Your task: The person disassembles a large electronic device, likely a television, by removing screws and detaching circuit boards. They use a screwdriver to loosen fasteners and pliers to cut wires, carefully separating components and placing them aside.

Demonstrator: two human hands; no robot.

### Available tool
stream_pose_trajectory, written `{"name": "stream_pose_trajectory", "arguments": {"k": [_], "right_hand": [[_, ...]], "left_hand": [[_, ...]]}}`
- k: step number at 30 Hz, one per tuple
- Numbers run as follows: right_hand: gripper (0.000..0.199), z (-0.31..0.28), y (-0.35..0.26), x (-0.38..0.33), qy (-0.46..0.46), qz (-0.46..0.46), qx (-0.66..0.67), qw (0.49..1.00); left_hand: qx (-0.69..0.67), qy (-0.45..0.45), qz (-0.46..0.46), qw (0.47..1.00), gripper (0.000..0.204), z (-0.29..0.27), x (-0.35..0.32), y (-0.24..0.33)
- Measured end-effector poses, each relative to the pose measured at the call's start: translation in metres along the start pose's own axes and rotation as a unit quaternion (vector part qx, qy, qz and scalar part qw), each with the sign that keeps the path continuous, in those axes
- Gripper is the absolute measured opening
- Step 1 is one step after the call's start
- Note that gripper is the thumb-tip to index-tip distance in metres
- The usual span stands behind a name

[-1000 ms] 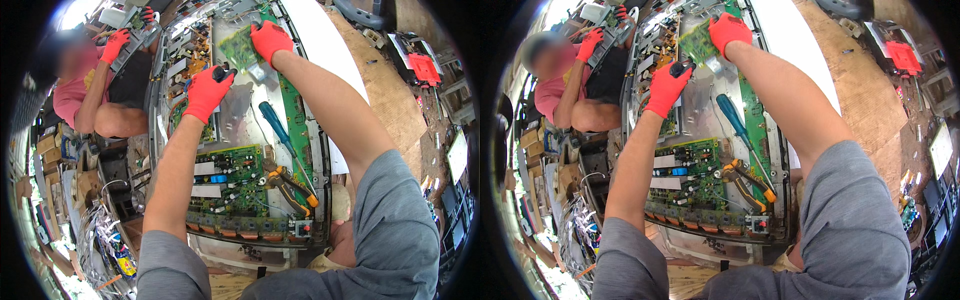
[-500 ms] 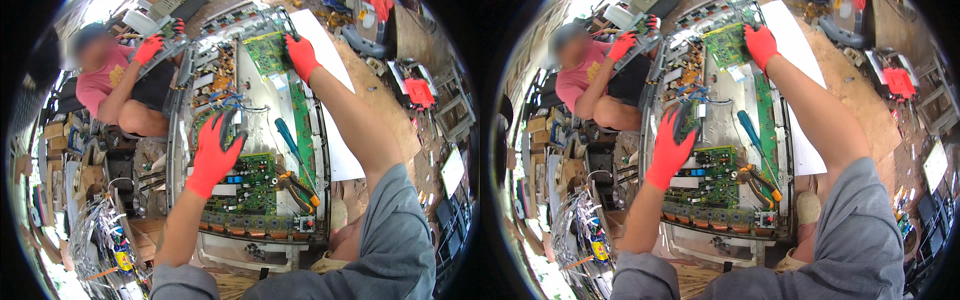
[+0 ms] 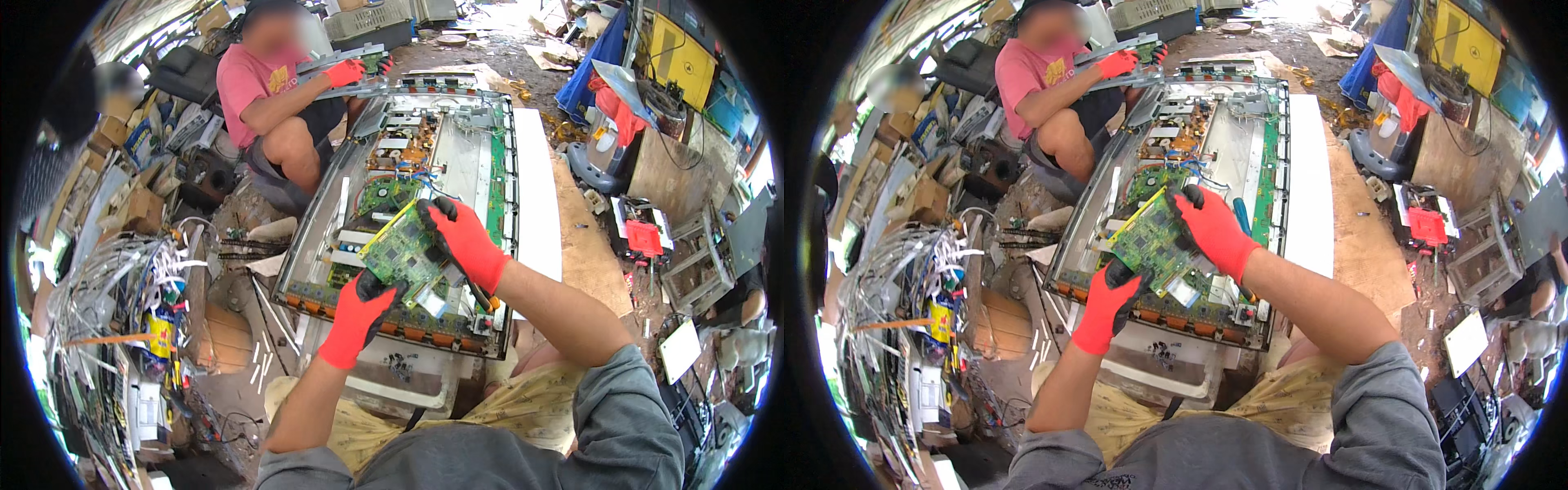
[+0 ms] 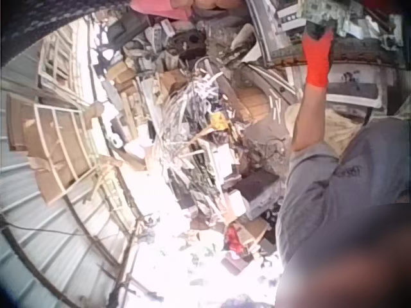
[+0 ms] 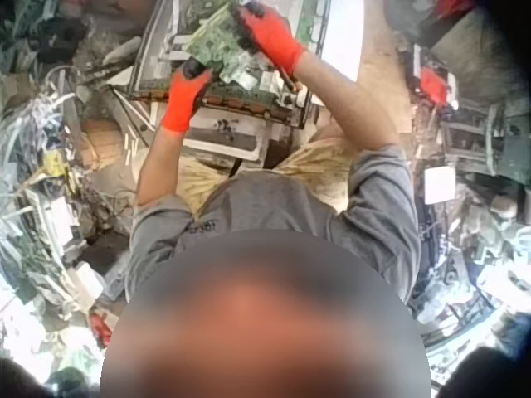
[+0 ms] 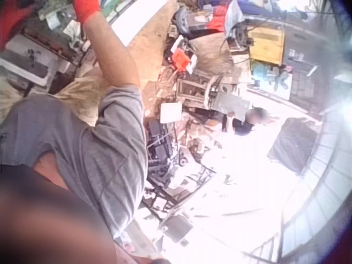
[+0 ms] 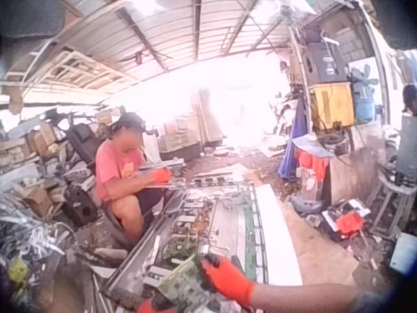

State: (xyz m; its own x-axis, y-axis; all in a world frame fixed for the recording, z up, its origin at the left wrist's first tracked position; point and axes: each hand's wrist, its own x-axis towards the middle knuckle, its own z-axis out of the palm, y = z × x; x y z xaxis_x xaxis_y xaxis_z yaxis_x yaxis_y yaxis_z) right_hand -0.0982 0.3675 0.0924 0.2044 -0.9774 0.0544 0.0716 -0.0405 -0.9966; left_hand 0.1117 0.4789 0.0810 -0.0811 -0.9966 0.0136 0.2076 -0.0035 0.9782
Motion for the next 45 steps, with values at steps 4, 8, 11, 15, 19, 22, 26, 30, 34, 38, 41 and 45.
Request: {"name": "stream_pose_trajectory", "arguments": {"k": [4,8,11,15,19,22,26,30,34,38,41,45], "right_hand": [[0.033,0.013,-0.032,-0.039,-0.019,0.021,0.11,0.993],[0.033,-0.028,-0.027,-0.045,-0.009,0.018,0.071,0.997],[0.033,-0.035,-0.018,-0.044,-0.072,0.065,0.051,0.994],[0.041,-0.019,-0.013,-0.055,-0.155,0.051,0.035,0.986],[0.045,0.012,-0.029,-0.062,-0.165,0.028,0.102,0.981],[0.043,0.02,-0.023,-0.057,-0.163,0.009,0.05,0.985],[0.04,0.024,-0.02,-0.055,-0.155,0.006,0.122,0.98],[0.04,0.029,-0.02,-0.057,-0.151,0.014,0.12,0.981],[0.041,0.026,-0.029,-0.062,-0.151,-0.069,0.05,0.985],[0.056,0.018,-0.02,-0.06,-0.136,-0.069,-0.035,0.988],[0.063,0.022,-0.034,-0.054,-0.202,-0.108,-0.139,0.964],[0.061,-0.009,-0.053,-0.057,-0.081,-0.205,-0.352,0.91]], "left_hand": [[-0.064,0.052,0.011,0.997,0.036,-0.003,-0.015,0.006],[-0.082,0.107,0.038,0.99,0.032,-0.027,-0.017,0.006],[-0.043,0.119,0.042,0.991,0.028,-0.043,-0.018,0.006],[-0.127,0.12,0.051,0.983,0.031,-0.026,-0.024,0.014],[-0.15,0.107,0.056,0.981,0.029,-0.023,-0.033,0.023],[-0.107,0.101,0.049,0.988,0.029,-0.028,-0.036,0.02],[-0.133,0.102,0.051,0.984,0.028,-0.039,-0.038,0.009],[-0.113,0.101,0.054,0.987,0.027,-0.049,-0.041,0.005],[-0.048,0.124,0.061,0.989,0.027,-0.061,-0.044,0.006],[-0.023,0.189,0.133,0.973,0.028,-0.063,-0.04,-0.013],[0.198,0.182,0.132,0.954,0.032,-0.078,-0.055,0.007],[0.458,0.15,0.294,0.825,0.04,-0.059,-0.05,0.033]]}}
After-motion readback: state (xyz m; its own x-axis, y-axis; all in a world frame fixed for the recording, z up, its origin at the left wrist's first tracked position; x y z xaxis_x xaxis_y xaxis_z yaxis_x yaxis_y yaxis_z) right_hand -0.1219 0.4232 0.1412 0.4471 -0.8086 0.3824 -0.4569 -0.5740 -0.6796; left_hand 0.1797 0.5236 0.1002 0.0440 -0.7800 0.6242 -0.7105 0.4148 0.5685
